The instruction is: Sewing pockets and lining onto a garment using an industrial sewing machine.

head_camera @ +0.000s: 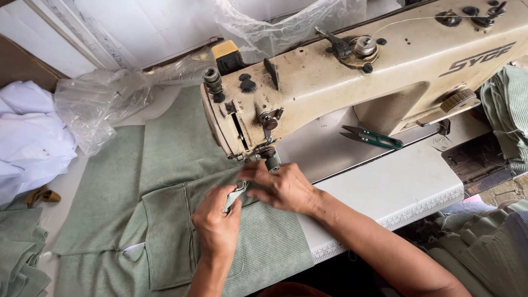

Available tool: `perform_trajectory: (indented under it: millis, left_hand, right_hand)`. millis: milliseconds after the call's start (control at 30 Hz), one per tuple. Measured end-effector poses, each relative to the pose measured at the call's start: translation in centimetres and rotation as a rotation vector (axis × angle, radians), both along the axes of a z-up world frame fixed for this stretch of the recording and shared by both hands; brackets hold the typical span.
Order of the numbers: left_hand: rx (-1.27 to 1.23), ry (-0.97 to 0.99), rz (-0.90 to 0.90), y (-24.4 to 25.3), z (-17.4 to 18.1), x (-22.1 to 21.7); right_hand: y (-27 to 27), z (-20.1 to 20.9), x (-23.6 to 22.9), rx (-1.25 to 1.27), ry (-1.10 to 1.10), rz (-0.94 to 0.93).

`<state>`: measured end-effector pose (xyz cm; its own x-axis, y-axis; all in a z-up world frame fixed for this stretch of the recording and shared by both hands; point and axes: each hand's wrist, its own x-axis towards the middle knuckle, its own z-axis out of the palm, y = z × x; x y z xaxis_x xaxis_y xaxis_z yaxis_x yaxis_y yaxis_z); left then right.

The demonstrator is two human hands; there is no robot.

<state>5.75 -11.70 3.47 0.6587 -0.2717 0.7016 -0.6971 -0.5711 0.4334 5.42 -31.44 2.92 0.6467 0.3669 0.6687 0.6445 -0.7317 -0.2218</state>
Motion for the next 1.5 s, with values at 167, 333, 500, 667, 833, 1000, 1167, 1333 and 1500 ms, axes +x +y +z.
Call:
perform_trajectory:
  millis: [167, 333, 500, 667, 833, 1000, 1167, 1333, 1500]
  left_hand:
    - [0.084, -0.043, -0.027, -0.4, 0.4, -0.4]
    - [0.068, -0.005, -0.005, -0.4, -0.1, 0.1]
    - [0.090, -0.181, -0.077, -0.3, 1.1, 0.1]
    - [0.059, -0.067, -0.180, 0.1, 1.7, -0.2]
    - [0.037, 0.043, -0.178, 0.5, 2.2, -0.6]
    - [0.058, 0.117, -0.133, 2.1, 3.4, -1.4]
    - [0.007, 0.519, 0.004, 1.7, 3.7, -2.0]
    - [-0.042, 0.319, 0.138, 0.9, -0.3, -0.6]
    - [0.039, 0.134, 0.091, 1.1, 0.2, -0.9]
  right_hand:
    - [0.1, -0.6, 0.2, -0.002, -0.107, 0.011]
    - [0.4, -0.2, -0.1, -0.235, -0.208, -0.169]
    - [-0.5, -1.1, 0.0, 0.076, 0.044, -0.076]
    - [-0.2, -0.6, 1.0, 0.376, 0.260, 0.276]
    - [0.0, -1.5, 1.4, 0.406, 0.284, 0.287]
    - [0.0, -1.0, 1.2, 0.341, 0.330, 0.252]
    - [0.3, 0.1, 1.0, 0.347, 0.382, 0.281]
    - [0.4, -0.1, 0.8, 0.354, 0.361, 0.225]
    - [-0.2, -1.9, 1.3, 0.070, 0.130, 0.027]
